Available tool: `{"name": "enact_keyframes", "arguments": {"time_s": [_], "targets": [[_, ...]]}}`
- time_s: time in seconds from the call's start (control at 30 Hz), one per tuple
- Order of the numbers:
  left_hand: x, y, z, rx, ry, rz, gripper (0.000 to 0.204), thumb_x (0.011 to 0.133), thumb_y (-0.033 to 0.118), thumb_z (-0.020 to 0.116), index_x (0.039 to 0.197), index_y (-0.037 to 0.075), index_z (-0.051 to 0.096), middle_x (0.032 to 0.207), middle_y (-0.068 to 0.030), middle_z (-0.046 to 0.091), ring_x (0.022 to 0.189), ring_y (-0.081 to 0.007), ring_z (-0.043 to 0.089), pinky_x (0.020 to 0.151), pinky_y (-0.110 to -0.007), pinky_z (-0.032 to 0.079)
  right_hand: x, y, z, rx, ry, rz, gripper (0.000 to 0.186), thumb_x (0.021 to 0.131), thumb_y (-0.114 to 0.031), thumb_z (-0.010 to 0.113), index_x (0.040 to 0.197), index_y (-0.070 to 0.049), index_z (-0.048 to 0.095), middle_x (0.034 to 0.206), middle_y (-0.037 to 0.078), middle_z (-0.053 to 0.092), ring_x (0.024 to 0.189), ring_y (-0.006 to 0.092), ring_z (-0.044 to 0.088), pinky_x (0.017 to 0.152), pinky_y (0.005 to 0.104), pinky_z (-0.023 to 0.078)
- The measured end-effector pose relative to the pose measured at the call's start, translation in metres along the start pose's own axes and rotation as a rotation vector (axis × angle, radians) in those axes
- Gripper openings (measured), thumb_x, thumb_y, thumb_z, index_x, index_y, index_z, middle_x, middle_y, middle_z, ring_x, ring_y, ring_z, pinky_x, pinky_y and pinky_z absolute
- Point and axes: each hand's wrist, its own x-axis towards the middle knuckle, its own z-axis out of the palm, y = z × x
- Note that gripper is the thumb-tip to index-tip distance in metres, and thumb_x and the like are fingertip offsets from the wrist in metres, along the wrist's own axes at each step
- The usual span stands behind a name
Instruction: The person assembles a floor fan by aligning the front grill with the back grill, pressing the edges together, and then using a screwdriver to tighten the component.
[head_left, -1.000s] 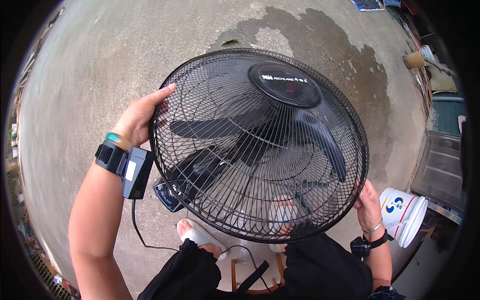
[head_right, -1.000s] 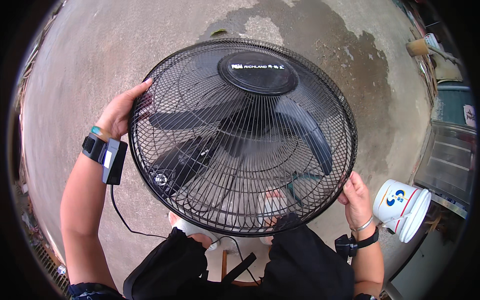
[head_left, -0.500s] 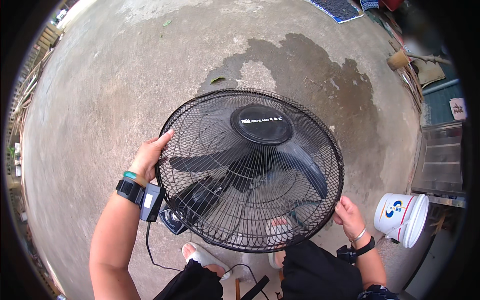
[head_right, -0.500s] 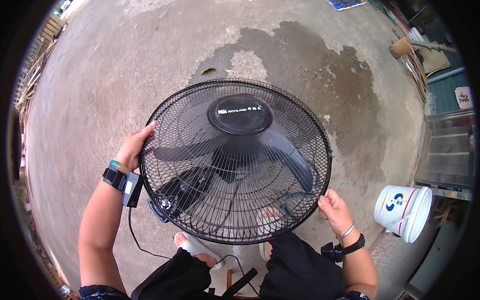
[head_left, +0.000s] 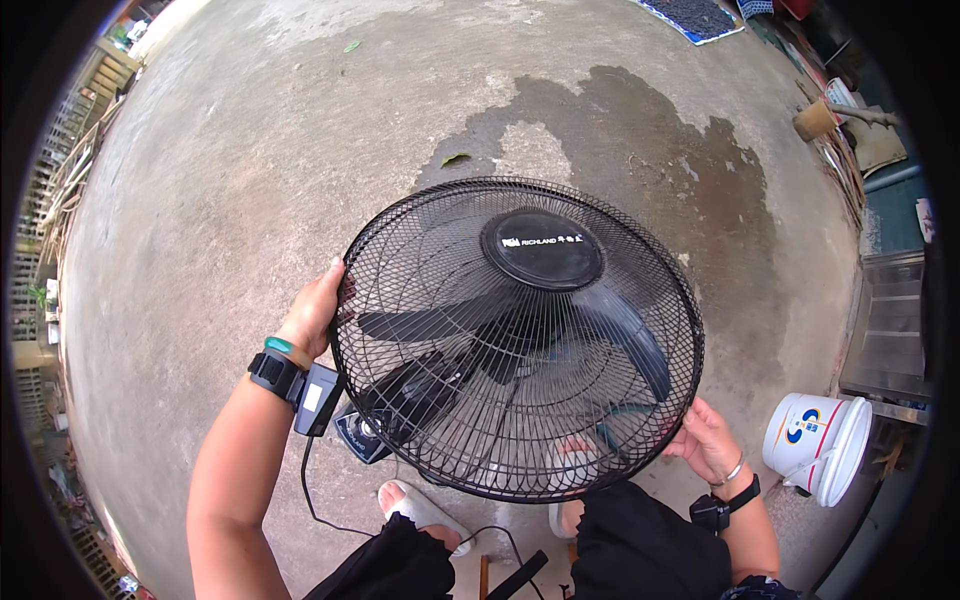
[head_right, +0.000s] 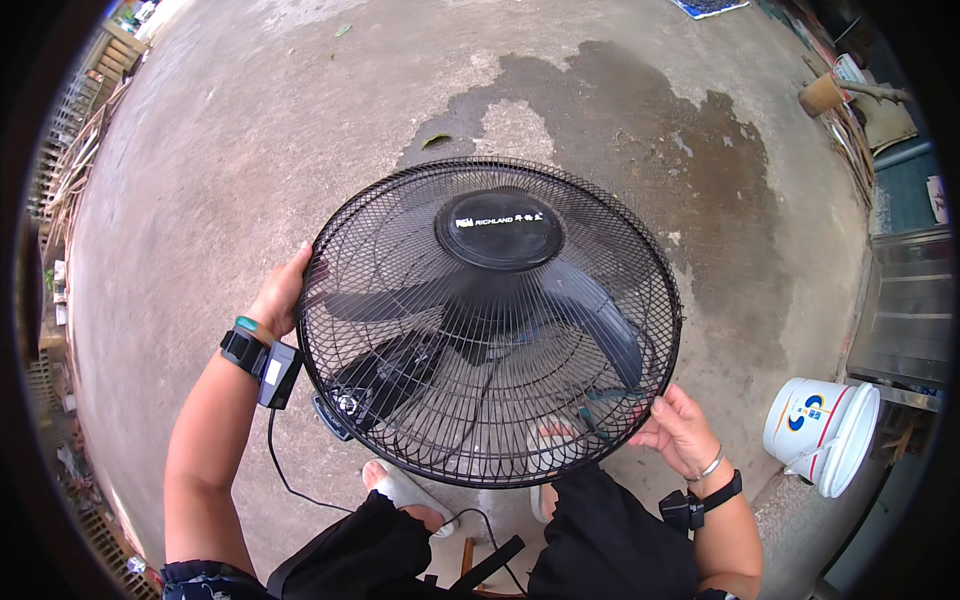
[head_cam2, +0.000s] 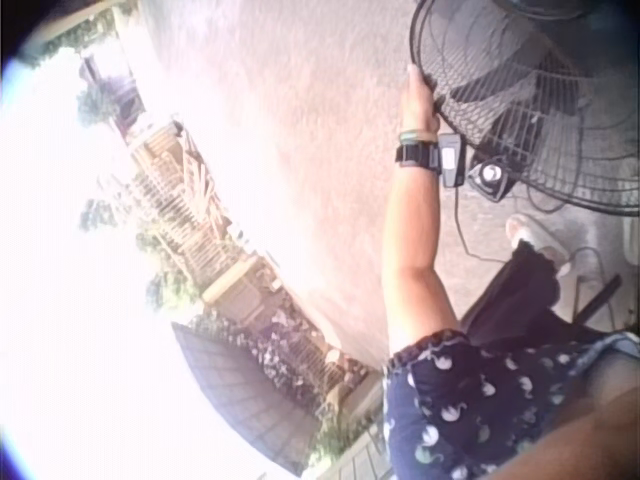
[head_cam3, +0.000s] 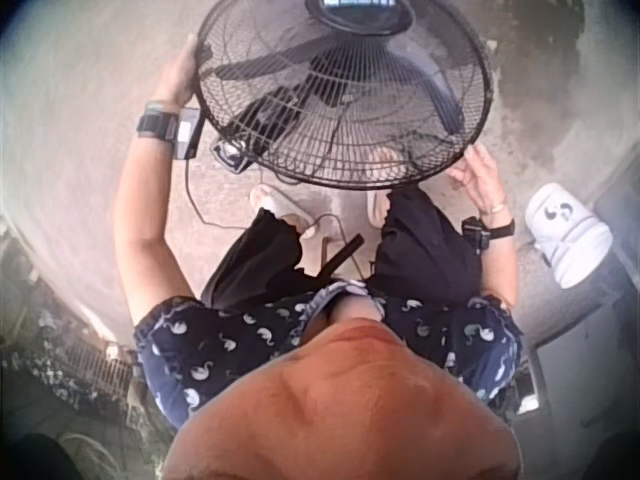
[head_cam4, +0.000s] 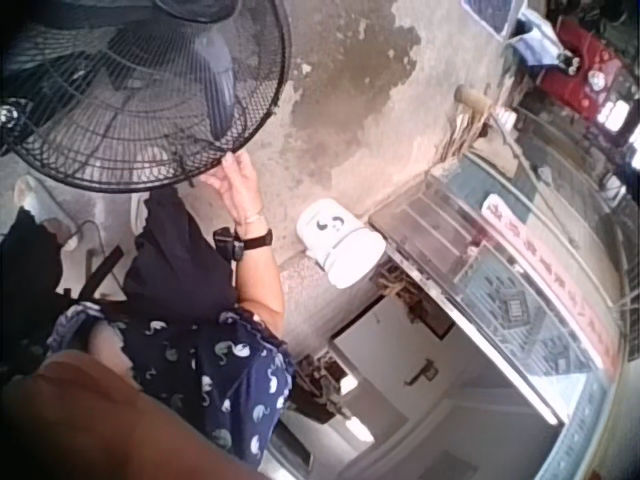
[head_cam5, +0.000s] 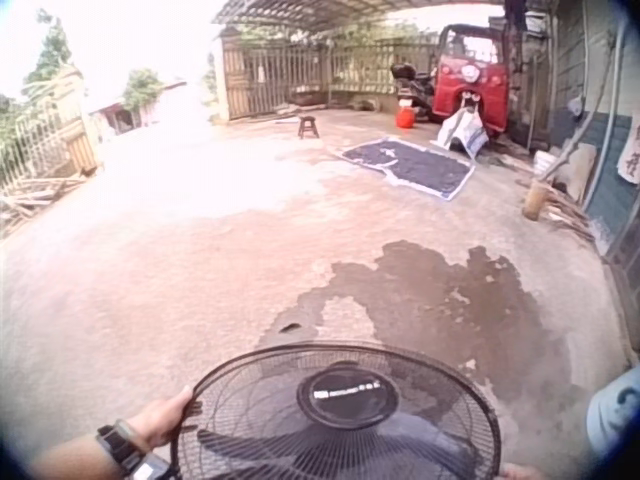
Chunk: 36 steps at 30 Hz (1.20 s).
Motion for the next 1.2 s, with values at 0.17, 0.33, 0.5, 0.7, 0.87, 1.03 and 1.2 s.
{"name": "enact_keyframes", "arguments": {"time_s": [0.17,0.33,0.5,0.7,0.87,1.03,1.2], "targets": [[-0.001,0.008,0.002,0.281,0.011,0.063,0.052,0.092,0.04,0.039,0.109,-0.007,0.052,0.099,-0.0104,0.06,0.09,-0.0159,0.054,0.083,-0.03,0.042,0.0,-0.003,0.001,-0.123,0.094,-0.101,0.042,0.083,-0.018,0.059,0.118,-0.01,0.036,0.101,0.006,0.057,0.085,0.0166,0.06,0.069,0.0319,0.053],[-0.002,0.011,0.008,0.512,0.016,0.121,0.054,0.089,0.044,0.047,0.108,-0.005,0.055,0.095,-0.0068,0.059,0.084,-0.0126,0.054,0.08,-0.028,0.043,0.002,-0.011,0.009,-0.211,0.181,-0.197,0.081,0.072,-0.016,0.07,0.135,-0.012,0.02,0.121,0.009,0.044,0.102,0.0185,0.051,0.082,0.0333,0.046],[-0.001,0.007,-0.004,0.347,-0.044,0.107,0.058,0.082,0.043,0.06,0.113,-0.005,0.052,0.091,-0.0059,0.057,0.081,-0.0118,0.05,0.075,-0.026,0.042,0.017,-0.012,0.001,-0.4,0.053,-0.427,0.088,0.068,-0.017,0.072,0.138,-0.003,0.019,0.131,0.007,0.031,0.122,0.0189,0.03,0.104,0.0367,0.021],[0.001,0.006,0.004,0.415,0.023,0.141,0.064,0.083,0.048,0.054,0.117,-0.006,0.049,0.093,-0.0062,0.057,0.087,-0.0139,0.051,0.082,-0.028,0.04,0.034,-0.007,-0.002,-0.068,0.171,-0.414,0.027,0.085,-0.019,0.055,0.107,-0.009,0.044,0.104,0.0,0.045,0.101,0.0121,0.041,0.09,0.0308,0.034],[0.002,0.018,0.0,0.343,0.04,0.096,0.046,0.09,0.04,0.045,0.108,-0.001,0.055,0.091,-0.0056,0.061,0.078,-0.0131,0.056,0.076,-0.031,0.046,0.035,-0.003,-0.007,-0.12,0.26,-0.423,0.017,0.085,-0.014,0.055,0.098,-0.012,0.044,0.092,-0.002,0.045,0.087,0.0101,0.044,0.076,0.0317,0.041],[0.004,0.034,0.004,0.367,-0.001,0.049,0.031,0.091,0.029,0.047,0.106,0.004,0.057,0.091,-0.0031,0.061,0.075,-0.011,0.056,0.07,-0.026,0.046,0.03,-0.004,-0.001,-0.115,0.272,-0.393,0.013,0.083,-0.009,0.055,0.094,-0.01,0.048,0.088,-0.004,0.044,0.085,0.0078,0.041,0.08,0.0227,0.032],[0.006,0.043,0.008,0.437,0.054,0.092,0.027,0.086,0.025,0.055,0.099,0.002,0.059,0.083,-0.0047,0.062,0.066,-0.0127,0.058,0.063,-0.028,0.048,0.03,-0.005,0.0,-0.13,0.269,-0.428,0.012,0.082,-0.008,0.057,0.089,-0.01,0.048,0.088,-0.004,0.044,0.084,0.0073,0.041,0.08,0.023,0.031]]}}
